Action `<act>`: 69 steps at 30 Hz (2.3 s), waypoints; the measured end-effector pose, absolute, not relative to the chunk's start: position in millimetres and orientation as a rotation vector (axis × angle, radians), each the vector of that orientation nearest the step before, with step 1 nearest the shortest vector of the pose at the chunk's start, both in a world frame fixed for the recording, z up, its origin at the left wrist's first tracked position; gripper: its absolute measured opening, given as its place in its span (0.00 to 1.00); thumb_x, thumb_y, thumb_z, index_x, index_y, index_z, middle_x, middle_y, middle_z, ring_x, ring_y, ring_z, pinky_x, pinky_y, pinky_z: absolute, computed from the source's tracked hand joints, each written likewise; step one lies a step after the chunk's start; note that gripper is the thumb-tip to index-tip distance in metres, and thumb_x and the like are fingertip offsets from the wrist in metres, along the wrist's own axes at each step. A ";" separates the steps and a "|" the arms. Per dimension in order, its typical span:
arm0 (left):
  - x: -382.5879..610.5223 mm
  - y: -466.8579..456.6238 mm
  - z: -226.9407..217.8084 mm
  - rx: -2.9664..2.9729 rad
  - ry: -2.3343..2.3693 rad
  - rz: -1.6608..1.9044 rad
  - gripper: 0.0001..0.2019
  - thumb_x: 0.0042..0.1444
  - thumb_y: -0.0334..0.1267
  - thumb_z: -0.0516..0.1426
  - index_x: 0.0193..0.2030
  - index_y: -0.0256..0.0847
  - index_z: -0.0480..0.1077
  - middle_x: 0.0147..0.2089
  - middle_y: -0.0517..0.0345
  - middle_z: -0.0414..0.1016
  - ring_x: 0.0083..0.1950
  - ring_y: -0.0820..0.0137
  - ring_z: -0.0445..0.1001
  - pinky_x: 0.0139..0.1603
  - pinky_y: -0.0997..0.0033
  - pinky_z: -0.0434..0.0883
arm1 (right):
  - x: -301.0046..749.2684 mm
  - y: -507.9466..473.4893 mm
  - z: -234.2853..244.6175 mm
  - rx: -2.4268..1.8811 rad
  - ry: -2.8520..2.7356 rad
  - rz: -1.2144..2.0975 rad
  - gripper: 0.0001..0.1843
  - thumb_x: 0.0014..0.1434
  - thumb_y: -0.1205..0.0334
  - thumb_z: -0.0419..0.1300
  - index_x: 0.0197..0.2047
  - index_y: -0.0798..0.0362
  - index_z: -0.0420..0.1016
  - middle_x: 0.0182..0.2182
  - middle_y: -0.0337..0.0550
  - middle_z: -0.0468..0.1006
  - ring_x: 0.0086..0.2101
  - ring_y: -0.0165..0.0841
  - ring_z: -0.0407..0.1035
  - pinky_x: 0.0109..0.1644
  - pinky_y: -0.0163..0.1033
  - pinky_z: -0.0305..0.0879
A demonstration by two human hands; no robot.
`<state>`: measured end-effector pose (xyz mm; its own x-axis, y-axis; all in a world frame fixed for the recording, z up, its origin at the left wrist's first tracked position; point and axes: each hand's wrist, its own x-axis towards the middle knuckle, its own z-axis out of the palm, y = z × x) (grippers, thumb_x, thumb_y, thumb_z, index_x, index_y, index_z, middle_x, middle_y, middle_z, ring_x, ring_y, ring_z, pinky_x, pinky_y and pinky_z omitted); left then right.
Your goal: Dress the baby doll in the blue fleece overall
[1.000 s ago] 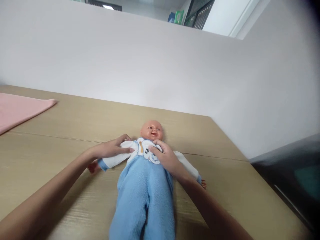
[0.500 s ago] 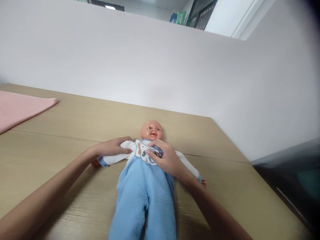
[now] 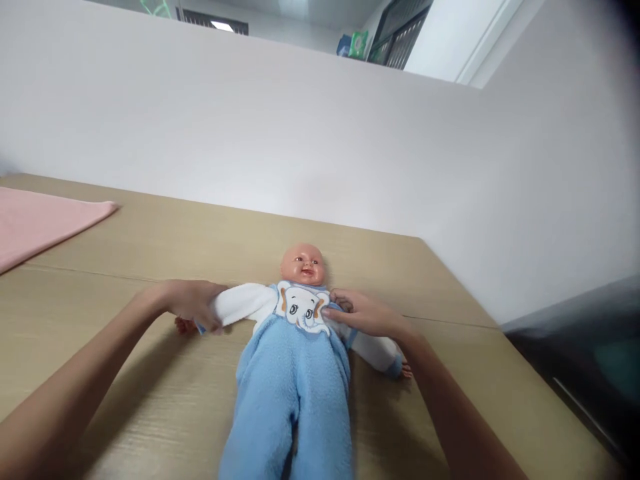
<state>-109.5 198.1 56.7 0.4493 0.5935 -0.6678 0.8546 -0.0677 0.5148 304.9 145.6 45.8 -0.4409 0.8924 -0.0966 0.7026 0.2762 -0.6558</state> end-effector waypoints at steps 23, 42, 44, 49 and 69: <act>99.0 146.4 51.1 2.852 0.980 0.293 0.16 0.78 0.46 0.64 0.60 0.35 0.80 0.61 0.39 0.84 0.66 0.42 0.79 0.68 0.42 0.74 | 412.1 31.2 -25.5 -1.268 -1.633 0.402 0.20 0.65 0.53 0.78 0.58 0.42 0.84 0.49 0.47 0.88 0.47 0.45 0.85 0.52 0.46 0.84; 79.6 160.9 26.7 2.235 0.291 0.979 0.18 0.80 0.56 0.60 0.49 0.42 0.79 0.46 0.51 0.80 0.47 0.60 0.80 0.51 0.62 0.74 | 311.2 86.0 -18.6 -1.050 -1.820 0.471 0.15 0.66 0.49 0.78 0.44 0.43 0.79 0.41 0.43 0.82 0.44 0.46 0.77 0.50 0.49 0.75; 83.2 164.7 24.4 2.145 0.376 1.010 0.19 0.78 0.57 0.62 0.45 0.43 0.78 0.44 0.53 0.79 0.46 0.61 0.79 0.50 0.62 0.73 | 314.7 78.0 -10.3 -1.068 -1.841 0.564 0.12 0.72 0.47 0.71 0.50 0.43 0.81 0.46 0.46 0.83 0.48 0.49 0.77 0.56 0.52 0.75; 86.3 170.1 17.6 2.138 0.443 0.938 0.16 0.77 0.53 0.64 0.44 0.43 0.75 0.45 0.54 0.78 0.47 0.60 0.77 0.51 0.61 0.71 | 313.2 61.7 -3.7 -1.138 -1.703 0.731 0.18 0.75 0.39 0.67 0.49 0.43 0.85 0.47 0.47 0.82 0.52 0.50 0.77 0.63 0.53 0.72; 88.3 164.4 9.7 2.504 0.640 0.690 0.10 0.80 0.44 0.55 0.46 0.43 0.71 0.46 0.50 0.83 0.49 0.56 0.79 0.53 0.56 0.69 | 310.0 55.8 -28.5 -1.354 -1.206 1.013 0.35 0.64 0.21 0.72 0.43 0.46 0.76 0.38 0.43 0.80 0.40 0.42 0.74 0.44 0.43 0.73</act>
